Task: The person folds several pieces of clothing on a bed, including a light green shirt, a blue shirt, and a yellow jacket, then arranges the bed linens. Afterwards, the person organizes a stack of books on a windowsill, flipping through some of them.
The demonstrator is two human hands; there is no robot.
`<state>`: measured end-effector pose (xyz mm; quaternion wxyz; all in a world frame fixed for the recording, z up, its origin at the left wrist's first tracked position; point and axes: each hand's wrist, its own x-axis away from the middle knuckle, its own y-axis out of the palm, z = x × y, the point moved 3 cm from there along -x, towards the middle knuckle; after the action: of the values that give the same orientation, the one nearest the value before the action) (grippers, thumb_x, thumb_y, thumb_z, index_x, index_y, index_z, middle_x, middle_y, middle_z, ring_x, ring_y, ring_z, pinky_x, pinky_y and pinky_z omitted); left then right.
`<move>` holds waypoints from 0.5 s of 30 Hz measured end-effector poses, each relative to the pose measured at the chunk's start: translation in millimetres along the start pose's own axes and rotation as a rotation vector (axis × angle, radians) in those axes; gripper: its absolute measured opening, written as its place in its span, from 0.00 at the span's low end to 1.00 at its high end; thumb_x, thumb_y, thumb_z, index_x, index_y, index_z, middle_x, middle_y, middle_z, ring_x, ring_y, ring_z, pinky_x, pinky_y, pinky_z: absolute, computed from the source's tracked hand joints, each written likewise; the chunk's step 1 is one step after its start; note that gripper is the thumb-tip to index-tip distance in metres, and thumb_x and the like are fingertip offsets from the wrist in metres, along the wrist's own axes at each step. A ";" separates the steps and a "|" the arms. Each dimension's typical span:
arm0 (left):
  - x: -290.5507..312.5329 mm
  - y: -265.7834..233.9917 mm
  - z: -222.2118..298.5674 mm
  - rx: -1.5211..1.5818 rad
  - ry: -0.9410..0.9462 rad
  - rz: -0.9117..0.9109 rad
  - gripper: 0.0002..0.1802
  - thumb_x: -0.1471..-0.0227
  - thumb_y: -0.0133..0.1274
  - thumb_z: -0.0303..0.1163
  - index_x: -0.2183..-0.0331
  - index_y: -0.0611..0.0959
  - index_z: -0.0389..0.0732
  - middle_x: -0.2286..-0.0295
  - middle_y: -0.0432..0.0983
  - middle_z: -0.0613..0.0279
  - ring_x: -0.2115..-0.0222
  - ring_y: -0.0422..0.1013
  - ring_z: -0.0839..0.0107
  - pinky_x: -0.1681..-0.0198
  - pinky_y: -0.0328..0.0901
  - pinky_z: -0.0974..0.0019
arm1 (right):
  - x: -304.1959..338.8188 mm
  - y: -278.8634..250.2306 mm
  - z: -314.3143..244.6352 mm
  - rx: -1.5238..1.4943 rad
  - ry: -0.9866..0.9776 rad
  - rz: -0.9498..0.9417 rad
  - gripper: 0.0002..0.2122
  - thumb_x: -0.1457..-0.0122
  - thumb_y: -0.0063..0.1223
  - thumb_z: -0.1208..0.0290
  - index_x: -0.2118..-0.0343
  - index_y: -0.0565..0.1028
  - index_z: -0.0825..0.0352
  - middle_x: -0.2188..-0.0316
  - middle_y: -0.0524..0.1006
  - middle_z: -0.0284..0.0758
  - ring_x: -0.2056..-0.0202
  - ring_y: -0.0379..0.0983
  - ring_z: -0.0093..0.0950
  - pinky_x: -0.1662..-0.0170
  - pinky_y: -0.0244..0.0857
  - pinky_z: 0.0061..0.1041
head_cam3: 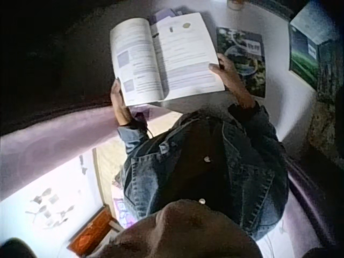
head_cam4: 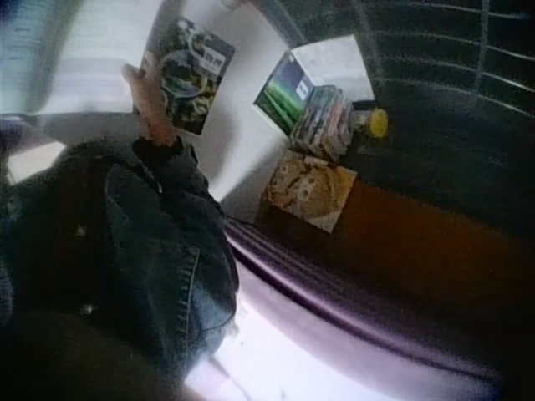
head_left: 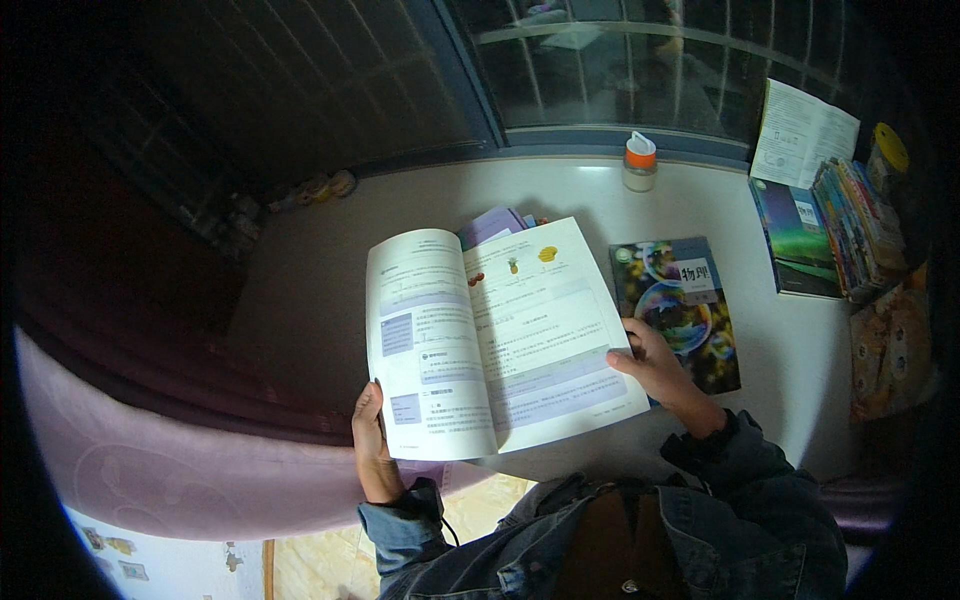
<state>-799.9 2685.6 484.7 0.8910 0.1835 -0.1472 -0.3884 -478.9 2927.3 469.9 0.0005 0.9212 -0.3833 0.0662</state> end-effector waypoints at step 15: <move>0.3 3.8 2.5 -0.033 -0.014 -0.040 0.21 0.43 0.44 0.42 0.58 0.74 0.32 0.65 0.76 0.55 0.69 0.75 0.69 0.66 0.69 0.70 | 1.3 0.1 1.2 0.053 0.026 -0.005 0.28 0.47 0.53 0.63 0.46 0.59 0.72 0.60 0.74 0.48 0.60 0.73 0.32 0.58 0.65 0.29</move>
<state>-798.3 2687.3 488.7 0.8849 0.1691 -0.1434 -0.4097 -477.9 2926.2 468.9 -0.0188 0.9210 -0.3789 0.0884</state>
